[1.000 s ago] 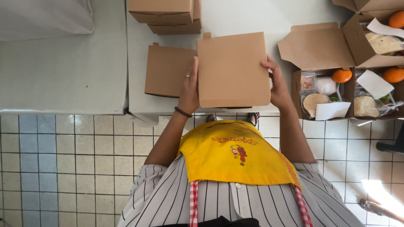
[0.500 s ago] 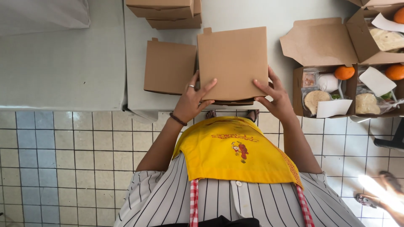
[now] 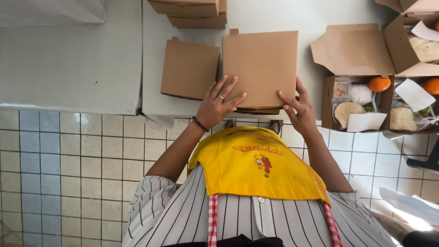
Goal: The person closes lids on cardboard food boxes containing oranges, sandwiches, and small containers, and then stacks the closed boxes on a table.
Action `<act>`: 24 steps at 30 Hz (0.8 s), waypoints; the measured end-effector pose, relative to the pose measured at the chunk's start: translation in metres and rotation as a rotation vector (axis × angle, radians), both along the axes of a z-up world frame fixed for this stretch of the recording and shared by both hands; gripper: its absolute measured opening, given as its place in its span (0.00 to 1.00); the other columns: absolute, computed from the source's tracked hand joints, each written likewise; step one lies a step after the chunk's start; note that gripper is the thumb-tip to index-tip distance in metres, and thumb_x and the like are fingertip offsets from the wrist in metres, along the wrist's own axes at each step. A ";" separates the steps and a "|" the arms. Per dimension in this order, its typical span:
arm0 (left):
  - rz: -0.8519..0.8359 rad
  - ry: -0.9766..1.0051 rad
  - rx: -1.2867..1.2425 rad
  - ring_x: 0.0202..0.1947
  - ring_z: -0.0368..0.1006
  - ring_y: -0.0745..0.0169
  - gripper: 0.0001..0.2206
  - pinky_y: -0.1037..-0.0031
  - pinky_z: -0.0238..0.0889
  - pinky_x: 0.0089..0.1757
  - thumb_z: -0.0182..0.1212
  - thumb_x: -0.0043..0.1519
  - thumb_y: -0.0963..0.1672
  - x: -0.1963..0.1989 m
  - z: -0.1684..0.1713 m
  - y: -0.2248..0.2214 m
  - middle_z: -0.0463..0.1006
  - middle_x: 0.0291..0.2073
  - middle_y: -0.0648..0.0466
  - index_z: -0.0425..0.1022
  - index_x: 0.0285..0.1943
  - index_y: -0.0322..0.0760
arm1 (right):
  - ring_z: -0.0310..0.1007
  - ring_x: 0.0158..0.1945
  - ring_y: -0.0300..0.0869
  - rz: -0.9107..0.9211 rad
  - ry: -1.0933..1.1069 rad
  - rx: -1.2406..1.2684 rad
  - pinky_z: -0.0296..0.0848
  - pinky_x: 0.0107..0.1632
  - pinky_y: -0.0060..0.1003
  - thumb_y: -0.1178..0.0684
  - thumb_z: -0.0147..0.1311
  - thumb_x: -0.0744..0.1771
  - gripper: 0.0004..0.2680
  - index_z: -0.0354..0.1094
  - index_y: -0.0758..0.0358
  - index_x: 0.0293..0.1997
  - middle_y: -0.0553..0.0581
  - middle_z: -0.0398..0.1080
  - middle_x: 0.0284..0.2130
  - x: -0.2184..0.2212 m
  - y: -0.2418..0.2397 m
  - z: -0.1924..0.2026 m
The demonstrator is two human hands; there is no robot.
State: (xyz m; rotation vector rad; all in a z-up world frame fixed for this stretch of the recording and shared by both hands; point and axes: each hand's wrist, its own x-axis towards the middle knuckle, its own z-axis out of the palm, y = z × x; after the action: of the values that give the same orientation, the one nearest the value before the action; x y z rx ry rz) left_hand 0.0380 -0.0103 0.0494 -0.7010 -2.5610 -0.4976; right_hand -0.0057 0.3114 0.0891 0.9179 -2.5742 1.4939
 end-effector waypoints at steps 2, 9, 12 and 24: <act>-0.005 0.002 -0.017 0.75 0.48 0.38 0.21 0.45 0.52 0.63 0.35 0.72 0.57 0.004 0.001 -0.001 0.52 0.77 0.51 0.65 0.73 0.69 | 0.52 0.74 0.66 -0.003 -0.005 -0.007 0.67 0.65 0.50 0.52 0.49 0.72 0.13 0.69 0.51 0.66 0.75 0.42 0.74 0.004 0.000 -0.006; -0.124 0.184 -0.079 0.73 0.56 0.60 0.18 0.41 0.45 0.66 0.50 0.69 0.53 -0.012 0.003 0.005 0.65 0.72 0.64 0.70 0.69 0.60 | 0.50 0.74 0.67 -0.004 0.010 0.008 0.64 0.67 0.54 0.48 0.63 0.67 0.18 0.70 0.49 0.65 0.76 0.39 0.74 0.008 -0.002 -0.010; -0.234 0.195 0.044 0.71 0.61 0.66 0.20 0.58 0.42 0.68 0.41 0.73 0.54 -0.020 0.013 0.014 0.70 0.69 0.63 0.71 0.69 0.55 | 0.55 0.72 0.67 -0.044 0.010 -0.023 0.66 0.66 0.54 0.56 0.61 0.68 0.15 0.72 0.50 0.63 0.75 0.42 0.73 0.008 -0.001 -0.016; -0.432 0.131 -0.024 0.71 0.61 0.56 0.24 0.68 0.52 0.65 0.33 0.74 0.54 -0.044 0.018 -0.012 0.66 0.72 0.53 0.67 0.73 0.47 | 0.61 0.68 0.66 -0.066 0.007 -0.122 0.69 0.62 0.51 0.58 0.61 0.68 0.13 0.75 0.54 0.59 0.73 0.49 0.71 0.002 0.001 -0.027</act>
State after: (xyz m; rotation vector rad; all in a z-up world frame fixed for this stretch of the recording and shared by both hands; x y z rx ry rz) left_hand -0.0063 -0.0222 0.0678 -1.2622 -2.2965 -0.5340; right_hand -0.0040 0.3122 0.0622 0.8144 -2.4506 1.6064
